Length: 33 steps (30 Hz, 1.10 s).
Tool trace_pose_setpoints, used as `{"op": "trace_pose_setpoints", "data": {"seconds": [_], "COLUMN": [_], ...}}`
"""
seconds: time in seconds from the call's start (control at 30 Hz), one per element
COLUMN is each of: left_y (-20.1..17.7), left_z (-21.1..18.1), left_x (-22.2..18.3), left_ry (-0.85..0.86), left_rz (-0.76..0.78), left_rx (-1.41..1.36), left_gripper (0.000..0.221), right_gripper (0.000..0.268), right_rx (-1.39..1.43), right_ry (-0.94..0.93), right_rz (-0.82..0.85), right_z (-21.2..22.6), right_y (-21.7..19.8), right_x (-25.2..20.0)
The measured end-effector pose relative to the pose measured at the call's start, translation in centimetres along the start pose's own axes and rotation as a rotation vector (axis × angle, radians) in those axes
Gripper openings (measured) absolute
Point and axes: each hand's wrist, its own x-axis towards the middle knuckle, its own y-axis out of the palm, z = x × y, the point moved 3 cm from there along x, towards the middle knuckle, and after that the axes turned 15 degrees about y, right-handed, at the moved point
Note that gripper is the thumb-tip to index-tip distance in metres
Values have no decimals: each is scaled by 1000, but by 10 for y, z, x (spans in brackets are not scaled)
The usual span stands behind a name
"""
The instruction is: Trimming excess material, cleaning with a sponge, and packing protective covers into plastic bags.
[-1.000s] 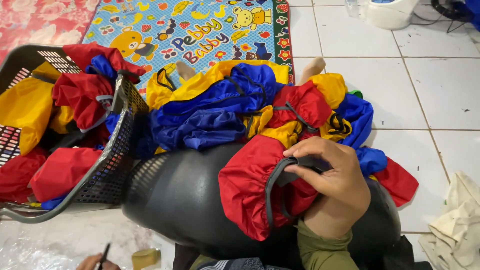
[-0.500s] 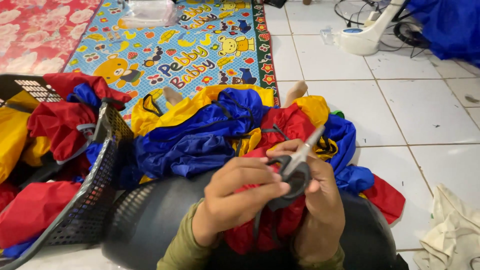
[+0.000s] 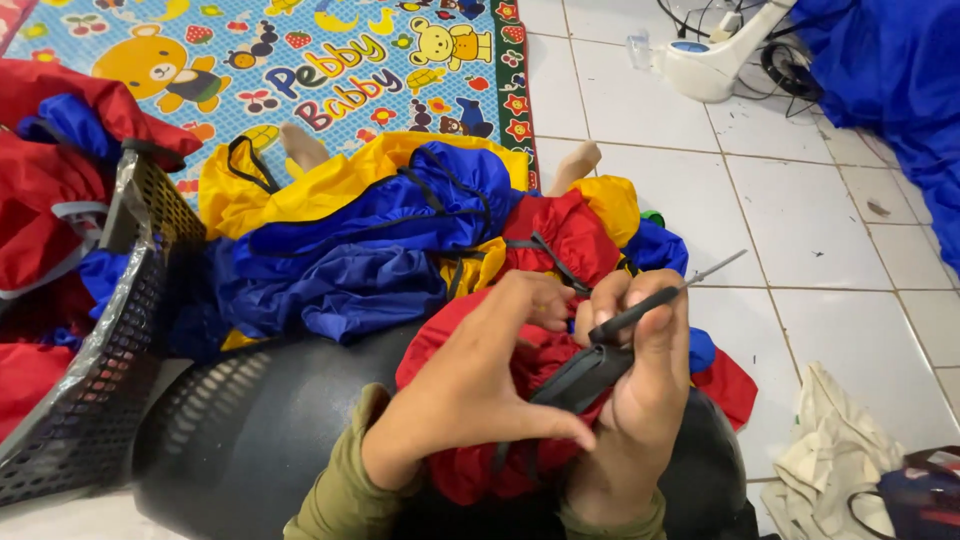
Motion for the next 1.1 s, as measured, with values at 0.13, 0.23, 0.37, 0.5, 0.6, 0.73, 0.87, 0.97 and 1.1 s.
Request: {"op": "trace_pose_setpoints", "data": {"seconds": [0.13,0.23,0.37,0.5,0.6,0.73,0.87,0.97,1.1], "left_y": [8,-3,-14,-12,-10,-12,-15,-14,-11], "left_z": [10,11,23,30,26,25,29,29,26], "left_x": [-3,-3,-12,-12,-9,-9,-10,-10,-10], "left_ry": [-47,-60,-172,-277,-240,-224,-222,-230,-224], "left_rz": [-24,-82,-188,-241,-225,-202,-174,-185,-220], "left_rx": [42,41,23,-74,-152,-130,-160,-160,-58], "left_gripper": [41,13,8,34,33,39,37,36,20], "right_gripper": [36,26,13,3,10,11,35,36,97], "right_rx": [-136,-277,-167,-187,-441,-498,-231,-106,-557], "right_ry": [-69,-209,-209,-179,-158,-180,-202,-128,-114], "right_rz": [113,45,-117,-130,-212,-173,115,250,218], "right_z": [-12,-11,-3,-9,-1,1,3,4,8], "right_y": [-35,-68,-107,-108,-75,-75,-88,-92,-57], "right_x": [12,24,33,25,17,18,21,19,4]}}
